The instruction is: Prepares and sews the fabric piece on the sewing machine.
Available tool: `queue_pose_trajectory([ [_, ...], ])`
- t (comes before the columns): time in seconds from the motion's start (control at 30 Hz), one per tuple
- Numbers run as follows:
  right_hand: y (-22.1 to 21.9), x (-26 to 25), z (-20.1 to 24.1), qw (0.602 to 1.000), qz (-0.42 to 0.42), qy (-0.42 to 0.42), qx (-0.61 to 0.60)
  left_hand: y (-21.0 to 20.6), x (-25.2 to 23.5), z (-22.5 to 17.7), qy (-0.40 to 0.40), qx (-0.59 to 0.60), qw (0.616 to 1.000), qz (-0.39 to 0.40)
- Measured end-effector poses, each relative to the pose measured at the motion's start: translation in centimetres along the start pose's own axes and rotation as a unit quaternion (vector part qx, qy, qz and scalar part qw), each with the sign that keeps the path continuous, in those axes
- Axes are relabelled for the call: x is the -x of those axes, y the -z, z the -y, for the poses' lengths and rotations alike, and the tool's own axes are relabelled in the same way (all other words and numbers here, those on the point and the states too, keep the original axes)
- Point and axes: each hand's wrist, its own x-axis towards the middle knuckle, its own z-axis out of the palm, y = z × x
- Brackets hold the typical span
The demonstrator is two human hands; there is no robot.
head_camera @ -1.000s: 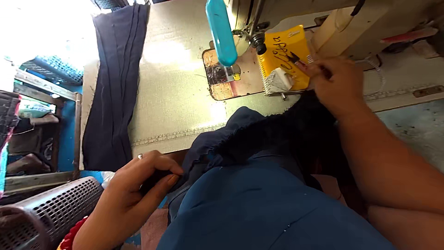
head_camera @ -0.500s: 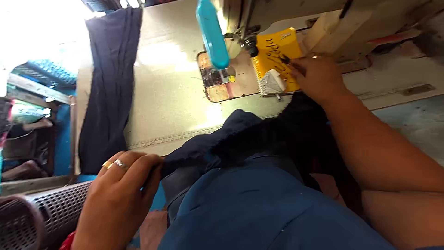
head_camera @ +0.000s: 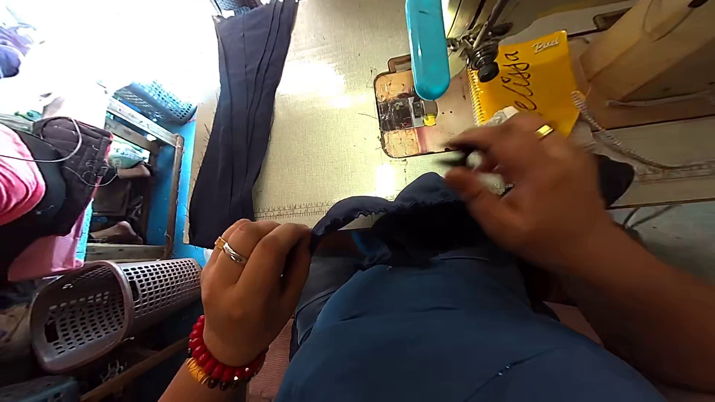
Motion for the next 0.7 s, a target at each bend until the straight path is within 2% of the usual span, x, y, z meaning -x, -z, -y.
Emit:
queue_pose_trajectory([
  [0.07,-0.9,-0.1,3.2,0.996,0.000,0.082,-0.022,-0.1,-0.1,-0.4,0.000,-0.008,1.000,-0.008],
  [0.17,-1.8,-0.9,6.1,0.990,-0.016,0.136,-0.026,-0.2,-0.2,-1.0,0.004,-0.024,0.999,-0.026],
  [0.37,-2.2,-2.1,8.3,0.988,-0.028,0.150,0.013,-0.3,-0.2,-1.8,-0.024,-0.028,0.998,-0.048],
  [0.7,-2.5,-1.5,8.0,0.983,-0.046,0.170,0.055,-0.6,0.1,-2.0,-0.036,0.015,0.998,-0.050],
])
